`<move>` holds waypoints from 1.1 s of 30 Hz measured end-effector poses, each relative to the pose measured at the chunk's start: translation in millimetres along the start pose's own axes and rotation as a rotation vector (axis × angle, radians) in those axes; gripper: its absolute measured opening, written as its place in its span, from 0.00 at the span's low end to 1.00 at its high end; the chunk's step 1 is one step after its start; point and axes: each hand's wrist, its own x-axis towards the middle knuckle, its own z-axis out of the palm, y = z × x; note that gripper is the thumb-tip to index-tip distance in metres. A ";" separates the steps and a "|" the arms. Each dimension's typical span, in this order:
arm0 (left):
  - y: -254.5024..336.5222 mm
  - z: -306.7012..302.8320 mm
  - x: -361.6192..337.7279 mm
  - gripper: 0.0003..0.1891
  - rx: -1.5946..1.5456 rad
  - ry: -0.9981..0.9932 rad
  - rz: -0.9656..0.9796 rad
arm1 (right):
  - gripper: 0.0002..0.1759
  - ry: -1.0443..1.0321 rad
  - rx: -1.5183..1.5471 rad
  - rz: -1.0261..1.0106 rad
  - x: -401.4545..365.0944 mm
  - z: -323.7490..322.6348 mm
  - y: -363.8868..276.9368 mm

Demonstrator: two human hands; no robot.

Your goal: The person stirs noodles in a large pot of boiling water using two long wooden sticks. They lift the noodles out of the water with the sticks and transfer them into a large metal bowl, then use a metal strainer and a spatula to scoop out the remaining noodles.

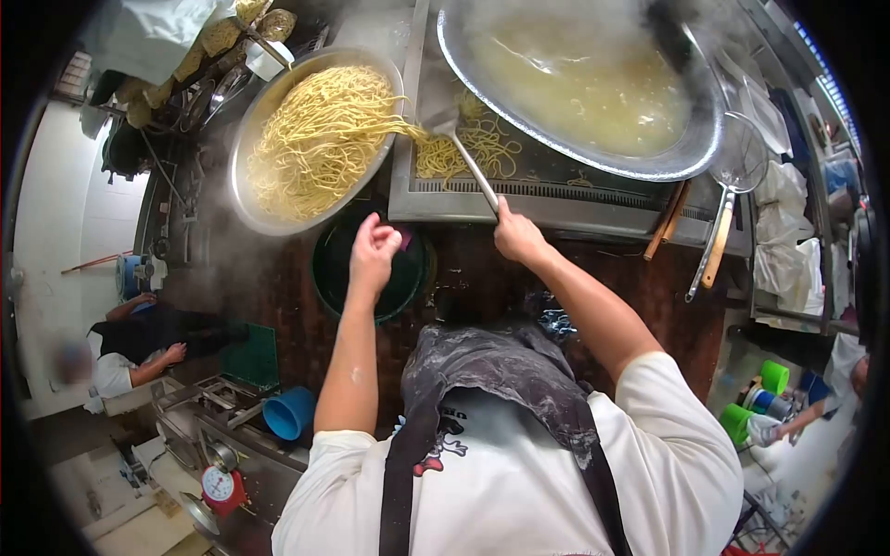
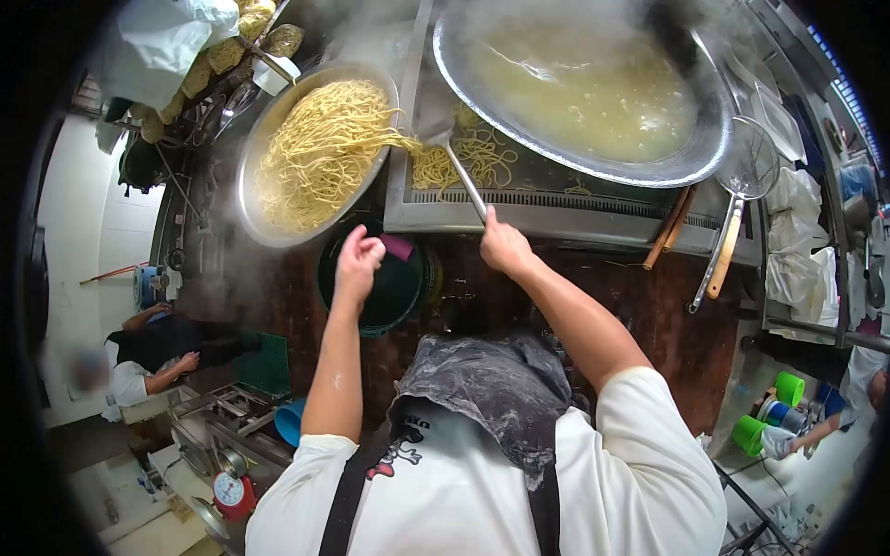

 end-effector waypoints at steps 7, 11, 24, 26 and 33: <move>-9.3 -2.2 -34.1 0.36 0.070 -0.059 -0.040 | 0.34 0.128 0.036 -0.033 -33.4 -57.8 -20.7; -7.5 -23.4 -38.8 0.37 0.070 -0.096 0.009 | 0.35 0.175 0.052 0.121 27.5 -16.2 -9.8; -157.0 -169.3 -95.6 0.37 0.159 -0.168 -0.222 | 0.37 0.348 0.223 0.478 -174.8 23.2 0.4; -158.6 -174.4 -90.2 0.37 0.195 -0.209 -0.181 | 0.35 0.295 0.398 0.597 -159.7 19.7 15.4; -139.7 -181.8 -65.1 0.37 0.134 -0.247 -0.125 | 0.35 0.191 0.370 0.480 -127.1 132.6 -123.4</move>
